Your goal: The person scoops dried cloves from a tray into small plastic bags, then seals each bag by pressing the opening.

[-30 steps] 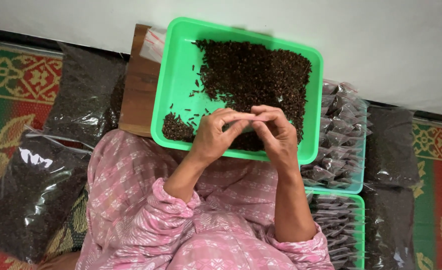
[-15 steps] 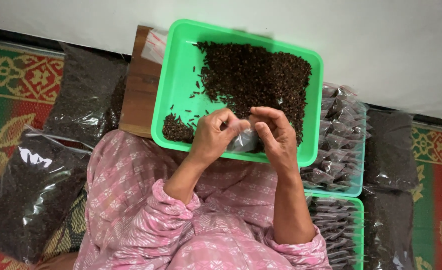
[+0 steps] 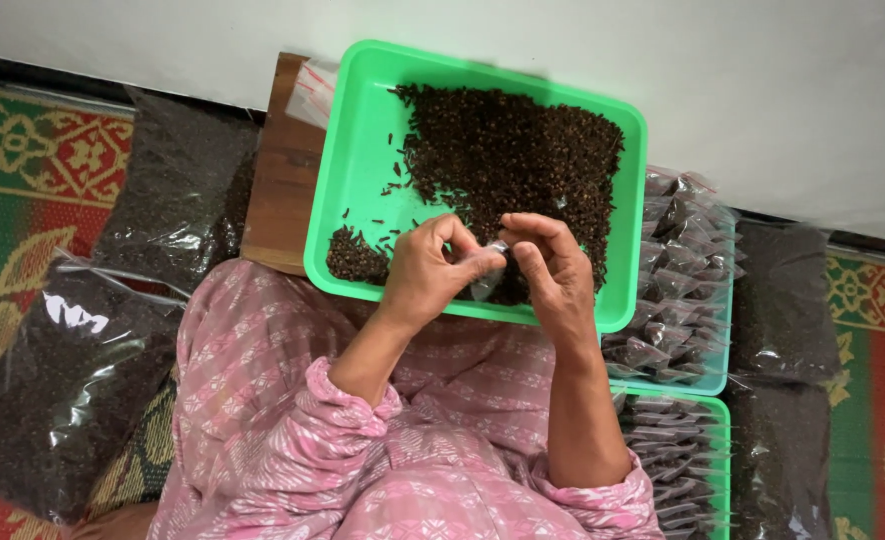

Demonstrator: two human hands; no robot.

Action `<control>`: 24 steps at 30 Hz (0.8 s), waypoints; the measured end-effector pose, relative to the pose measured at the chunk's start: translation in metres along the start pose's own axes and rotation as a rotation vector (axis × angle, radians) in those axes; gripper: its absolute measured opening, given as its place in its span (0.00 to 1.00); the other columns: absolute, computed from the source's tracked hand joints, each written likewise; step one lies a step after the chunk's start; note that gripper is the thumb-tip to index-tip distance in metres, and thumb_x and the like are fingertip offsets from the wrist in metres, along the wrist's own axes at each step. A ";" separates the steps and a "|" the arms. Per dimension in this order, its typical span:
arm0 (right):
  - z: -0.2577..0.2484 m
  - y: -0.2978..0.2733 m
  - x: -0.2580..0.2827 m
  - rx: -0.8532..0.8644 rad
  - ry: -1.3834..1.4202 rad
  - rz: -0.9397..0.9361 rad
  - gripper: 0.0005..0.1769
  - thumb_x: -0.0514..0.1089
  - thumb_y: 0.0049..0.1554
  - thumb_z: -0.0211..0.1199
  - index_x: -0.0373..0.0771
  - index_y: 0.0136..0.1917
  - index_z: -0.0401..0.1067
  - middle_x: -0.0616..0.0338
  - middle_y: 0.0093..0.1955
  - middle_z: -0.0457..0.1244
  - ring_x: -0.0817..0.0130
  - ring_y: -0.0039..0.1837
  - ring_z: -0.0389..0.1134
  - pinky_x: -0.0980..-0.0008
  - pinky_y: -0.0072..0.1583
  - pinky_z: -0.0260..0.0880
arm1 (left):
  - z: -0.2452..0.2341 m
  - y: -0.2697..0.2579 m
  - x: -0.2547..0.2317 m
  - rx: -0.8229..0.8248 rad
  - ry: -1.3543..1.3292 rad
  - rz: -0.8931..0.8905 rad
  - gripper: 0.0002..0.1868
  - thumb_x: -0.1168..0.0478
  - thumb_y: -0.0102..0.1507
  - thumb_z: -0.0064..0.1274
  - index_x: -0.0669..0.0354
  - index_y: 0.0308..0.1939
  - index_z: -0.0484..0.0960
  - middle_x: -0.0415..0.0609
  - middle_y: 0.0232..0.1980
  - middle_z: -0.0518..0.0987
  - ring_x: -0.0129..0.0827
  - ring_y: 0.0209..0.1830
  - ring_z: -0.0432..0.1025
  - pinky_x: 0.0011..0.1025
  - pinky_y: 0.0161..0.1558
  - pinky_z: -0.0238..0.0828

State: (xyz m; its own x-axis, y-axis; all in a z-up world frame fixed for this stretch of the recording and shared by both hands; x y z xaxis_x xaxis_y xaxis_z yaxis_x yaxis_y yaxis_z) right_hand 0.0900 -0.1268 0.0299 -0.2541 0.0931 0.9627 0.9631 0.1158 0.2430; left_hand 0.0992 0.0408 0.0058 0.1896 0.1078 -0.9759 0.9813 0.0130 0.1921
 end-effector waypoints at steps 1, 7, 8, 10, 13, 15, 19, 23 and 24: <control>0.000 0.000 0.002 0.000 0.001 0.000 0.16 0.40 0.66 0.58 0.32 0.65 0.70 0.47 0.62 0.67 0.62 0.62 0.71 0.62 0.63 0.72 | 0.000 0.000 0.000 0.000 0.000 0.000 0.17 0.50 0.53 0.74 0.55 0.27 0.82 0.45 0.27 0.79 0.29 0.29 0.73 0.23 0.30 0.69; 0.006 0.003 0.004 0.103 -0.103 -0.032 0.15 0.43 0.66 0.58 0.34 0.62 0.76 0.46 0.62 0.67 0.55 0.67 0.68 0.56 0.67 0.68 | 0.007 0.000 -0.010 0.056 0.021 0.071 0.20 0.53 0.54 0.73 0.60 0.24 0.78 0.51 0.24 0.75 0.39 0.25 0.72 0.31 0.28 0.68; 0.006 0.003 0.004 0.094 -0.117 -0.054 0.12 0.41 0.65 0.60 0.34 0.58 0.77 0.45 0.59 0.68 0.56 0.66 0.68 0.56 0.66 0.68 | 0.008 0.000 -0.012 0.070 0.013 0.073 0.19 0.53 0.55 0.72 0.59 0.24 0.78 0.50 0.24 0.74 0.37 0.25 0.71 0.30 0.28 0.68; 0.006 0.003 0.007 0.086 -0.131 -0.078 0.09 0.40 0.64 0.62 0.34 0.54 0.78 0.45 0.57 0.69 0.56 0.65 0.69 0.57 0.66 0.68 | 0.009 0.001 -0.016 0.082 0.006 0.075 0.19 0.53 0.55 0.72 0.59 0.24 0.78 0.49 0.23 0.73 0.35 0.25 0.70 0.30 0.29 0.68; 0.000 0.002 0.009 0.018 -0.121 -0.055 0.09 0.41 0.66 0.59 0.34 0.50 0.77 0.45 0.55 0.68 0.56 0.63 0.70 0.57 0.65 0.68 | 0.010 0.001 -0.016 0.101 -0.076 0.022 0.11 0.54 0.57 0.71 0.54 0.35 0.87 0.44 0.27 0.78 0.25 0.28 0.71 0.27 0.31 0.72; -0.008 0.001 0.007 -0.069 -0.050 -0.075 0.12 0.44 0.68 0.56 0.33 0.51 0.74 0.44 0.57 0.67 0.61 0.62 0.68 0.59 0.66 0.67 | 0.003 0.003 -0.019 0.066 -0.077 -0.003 0.05 0.59 0.63 0.64 0.54 0.39 0.88 0.43 0.27 0.79 0.22 0.29 0.71 0.22 0.32 0.73; -0.006 0.002 0.012 -0.068 -0.022 -0.082 0.15 0.47 0.68 0.56 0.33 0.51 0.75 0.44 0.57 0.68 0.60 0.63 0.69 0.60 0.65 0.69 | 0.003 0.001 -0.003 0.043 -0.070 -0.004 0.07 0.57 0.61 0.67 0.54 0.39 0.89 0.46 0.29 0.81 0.23 0.30 0.74 0.23 0.33 0.74; -0.003 0.001 0.005 -0.035 -0.004 0.000 0.21 0.52 0.69 0.52 0.36 0.65 0.71 0.47 0.62 0.67 0.65 0.64 0.68 0.61 0.66 0.68 | 0.001 0.003 0.006 0.021 -0.027 0.002 0.10 0.54 0.59 0.70 0.53 0.35 0.88 0.43 0.29 0.79 0.24 0.31 0.73 0.22 0.33 0.74; -0.002 0.001 -0.002 -0.005 0.031 0.040 0.25 0.54 0.69 0.51 0.36 0.70 0.69 0.47 0.63 0.67 0.67 0.65 0.67 0.61 0.67 0.68 | 0.001 0.004 0.005 0.018 -0.018 0.011 0.11 0.52 0.58 0.70 0.54 0.34 0.87 0.44 0.27 0.78 0.26 0.29 0.73 0.22 0.31 0.73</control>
State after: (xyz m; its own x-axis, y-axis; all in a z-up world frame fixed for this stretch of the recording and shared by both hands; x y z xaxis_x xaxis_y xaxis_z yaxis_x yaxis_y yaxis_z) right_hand 0.0914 -0.1284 0.0287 -0.2124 0.0673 0.9749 0.9729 0.1074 0.2046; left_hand 0.1036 0.0406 0.0017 0.2004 0.0897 -0.9756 0.9796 -0.0061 0.2007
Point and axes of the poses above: each hand's wrist, its own y-axis towards the middle knuckle, its own z-axis out of the palm, x = y × z, the point moved 10 cm from there along y, towards the middle knuckle
